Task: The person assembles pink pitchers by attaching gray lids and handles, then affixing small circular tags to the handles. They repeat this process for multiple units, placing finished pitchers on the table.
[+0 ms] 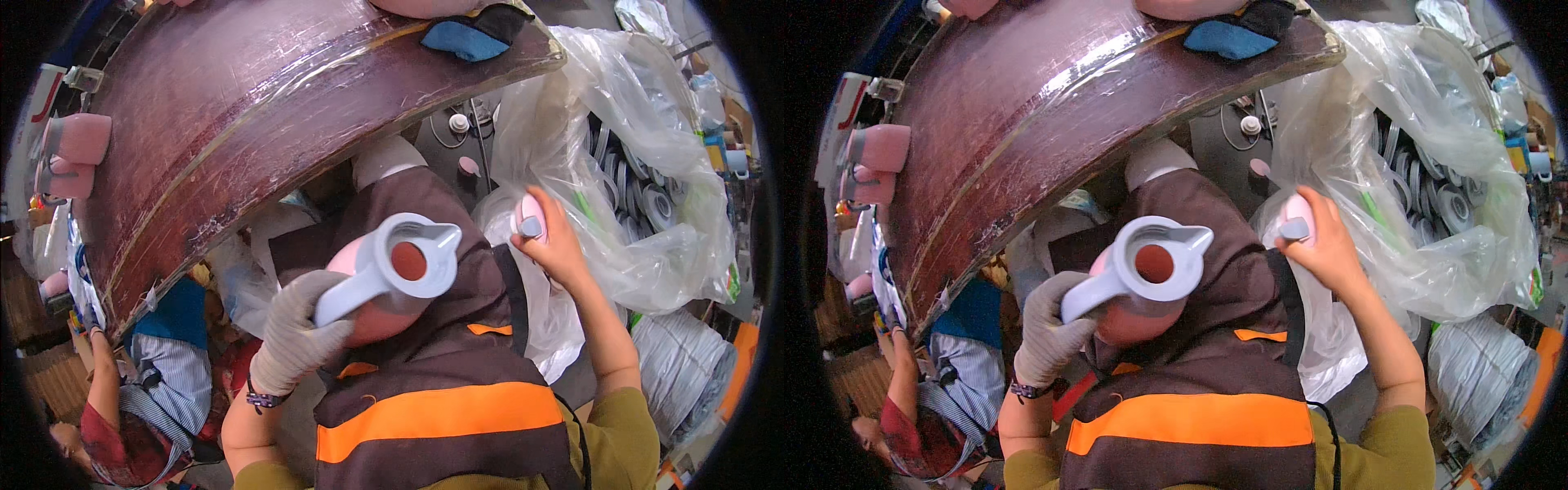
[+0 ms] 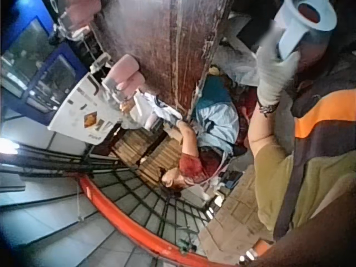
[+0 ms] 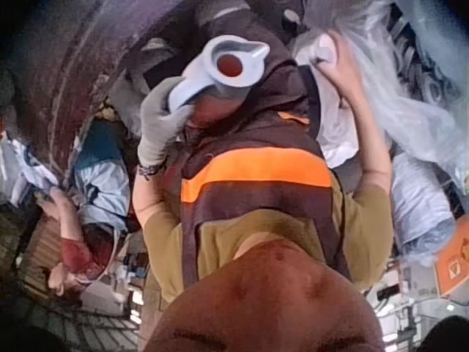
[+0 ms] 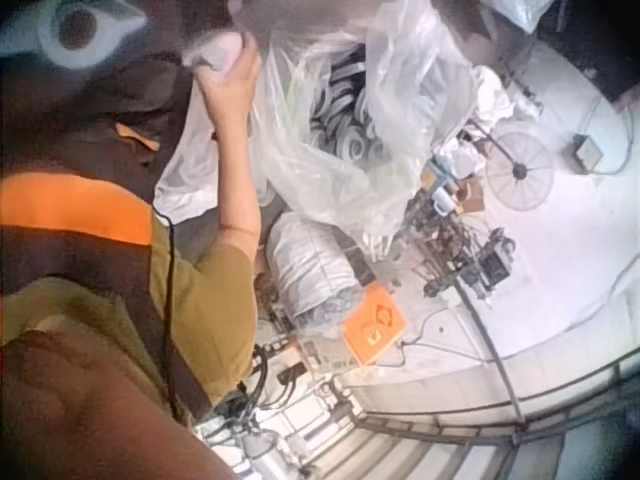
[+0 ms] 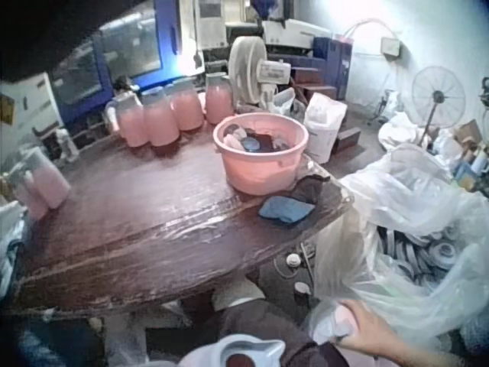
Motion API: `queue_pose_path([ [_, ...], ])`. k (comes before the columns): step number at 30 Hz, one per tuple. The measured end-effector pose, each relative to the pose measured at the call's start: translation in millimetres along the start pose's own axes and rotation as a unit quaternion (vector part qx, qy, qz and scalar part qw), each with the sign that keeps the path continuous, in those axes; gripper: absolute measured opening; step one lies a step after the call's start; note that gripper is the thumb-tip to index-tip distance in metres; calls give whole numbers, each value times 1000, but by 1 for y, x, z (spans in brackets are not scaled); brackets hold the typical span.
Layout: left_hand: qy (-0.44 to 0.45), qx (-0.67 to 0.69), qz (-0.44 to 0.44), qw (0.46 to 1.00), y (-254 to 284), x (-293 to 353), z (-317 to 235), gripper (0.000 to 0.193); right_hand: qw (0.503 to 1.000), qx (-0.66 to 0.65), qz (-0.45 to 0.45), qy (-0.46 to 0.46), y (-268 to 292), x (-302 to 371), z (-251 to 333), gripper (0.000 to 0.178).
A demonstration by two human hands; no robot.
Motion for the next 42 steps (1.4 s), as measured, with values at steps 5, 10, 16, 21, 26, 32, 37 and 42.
queue_pose_path([
  [5,-48,-39,29,998,-4,2,-24,38,934,-59,165,312,-62,10,160,80],
  [10,-39,-22,-24,999,-1,20,-15,34,928,-53,142,340,-97,14,171,73],
  [16,-110,-30,-85,990,24,-22,25,28,757,-59,278,588,-114,47,207,47],
  [21,-172,124,15,977,-23,-65,23,24,614,-110,437,648,-131,79,243,36],
  [26,-36,33,-98,994,-2,-52,61,15,751,-74,331,567,-134,35,225,53],
  [32,-67,-95,-140,983,35,-7,17,19,800,-92,259,533,-131,44,216,71],
  [37,-19,-109,-203,973,35,-25,30,11,865,61,296,401,-131,49,225,87],
  [42,18,-193,-215,957,33,-27,26,21,872,47,419,250,-118,30,218,109],
])
Point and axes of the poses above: each hand's wrist, its own x-axis away from the middle knuckle, its own y-axis out of the back of the hand, z = x × y, the point moved 7 cm from there along -x, towards the middle knuckle, and after that the axes turned 14 degrees about -x, right-handed, at the moved point
